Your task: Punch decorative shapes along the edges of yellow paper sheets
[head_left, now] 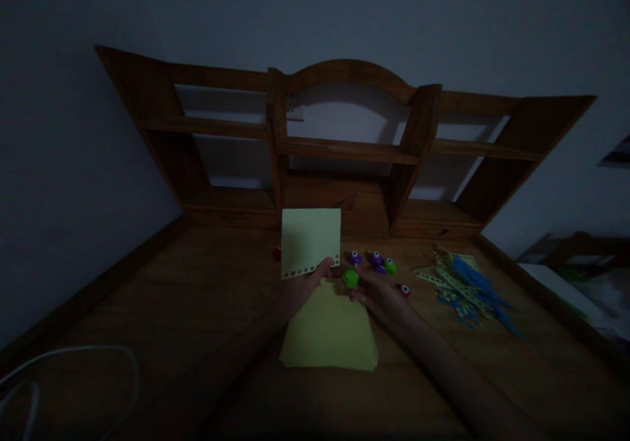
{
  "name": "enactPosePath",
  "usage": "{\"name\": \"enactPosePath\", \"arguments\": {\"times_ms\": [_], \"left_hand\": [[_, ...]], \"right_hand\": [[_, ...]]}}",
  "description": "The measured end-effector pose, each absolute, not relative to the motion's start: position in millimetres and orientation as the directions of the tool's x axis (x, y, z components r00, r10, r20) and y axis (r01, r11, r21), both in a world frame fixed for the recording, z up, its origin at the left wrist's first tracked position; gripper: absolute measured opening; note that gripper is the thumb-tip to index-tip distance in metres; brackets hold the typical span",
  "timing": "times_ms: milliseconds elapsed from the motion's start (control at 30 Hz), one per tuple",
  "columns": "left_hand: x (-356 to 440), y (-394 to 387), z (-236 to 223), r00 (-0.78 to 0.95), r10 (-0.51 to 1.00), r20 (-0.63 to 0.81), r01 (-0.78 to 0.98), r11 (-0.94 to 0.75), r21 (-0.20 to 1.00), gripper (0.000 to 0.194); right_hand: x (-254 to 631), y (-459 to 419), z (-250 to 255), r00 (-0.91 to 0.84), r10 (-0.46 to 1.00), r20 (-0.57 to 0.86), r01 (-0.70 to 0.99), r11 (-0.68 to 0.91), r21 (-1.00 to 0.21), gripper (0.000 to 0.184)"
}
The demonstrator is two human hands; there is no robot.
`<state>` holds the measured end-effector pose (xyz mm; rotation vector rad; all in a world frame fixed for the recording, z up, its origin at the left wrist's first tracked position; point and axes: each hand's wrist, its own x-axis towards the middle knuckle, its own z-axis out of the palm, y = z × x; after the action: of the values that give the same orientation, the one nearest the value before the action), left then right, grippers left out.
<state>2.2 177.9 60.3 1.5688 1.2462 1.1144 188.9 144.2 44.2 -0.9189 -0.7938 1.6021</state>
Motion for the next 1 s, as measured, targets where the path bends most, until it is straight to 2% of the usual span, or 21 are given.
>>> {"name": "enactPosePath", "arguments": {"times_ms": [200, 300, 400, 600, 700, 867, 1000], "left_hand": [[-2, 184, 48, 0.049, 0.992, 0.113, 0.282, -0.122, 0.952, 0.043], [-4, 187, 44, 0.050, 0.998, 0.039, 0.282, -0.052, 0.958, 0.047], [-3, 188, 44, 0.097, 0.995, -0.013, 0.258, -0.013, 0.966, 0.051], [3, 185, 51, 0.213, 0.977, -0.018, 0.164, -0.018, 0.986, 0.052], [2, 184, 53, 0.253, 0.967, -0.005, 0.203, -0.048, 0.978, 0.050], [2, 184, 53, 0.247, 0.962, 0.121, 0.176, -0.167, 0.970, 0.050], [5, 187, 47, 0.294, 0.939, 0.177, 0.141, -0.226, 0.964, 0.044]], "right_hand": [[193, 148, 43, -0.178, 0.959, -0.219, -0.555, -0.282, -0.782, 0.025], [195, 147, 44, -0.187, 0.959, -0.213, -0.582, -0.283, -0.763, 0.022], [195, 147, 46, -0.197, 0.959, -0.203, -0.599, -0.282, -0.750, 0.019], [195, 148, 46, -0.191, 0.966, -0.172, -0.591, -0.253, -0.766, 0.023], [194, 148, 45, -0.154, 0.982, -0.113, -0.567, -0.181, -0.804, 0.027], [195, 151, 41, 0.076, 0.997, -0.003, -0.458, 0.032, -0.889, 0.028], [200, 156, 37, 0.149, 0.989, 0.020, -0.362, 0.073, -0.929, 0.034]]}}
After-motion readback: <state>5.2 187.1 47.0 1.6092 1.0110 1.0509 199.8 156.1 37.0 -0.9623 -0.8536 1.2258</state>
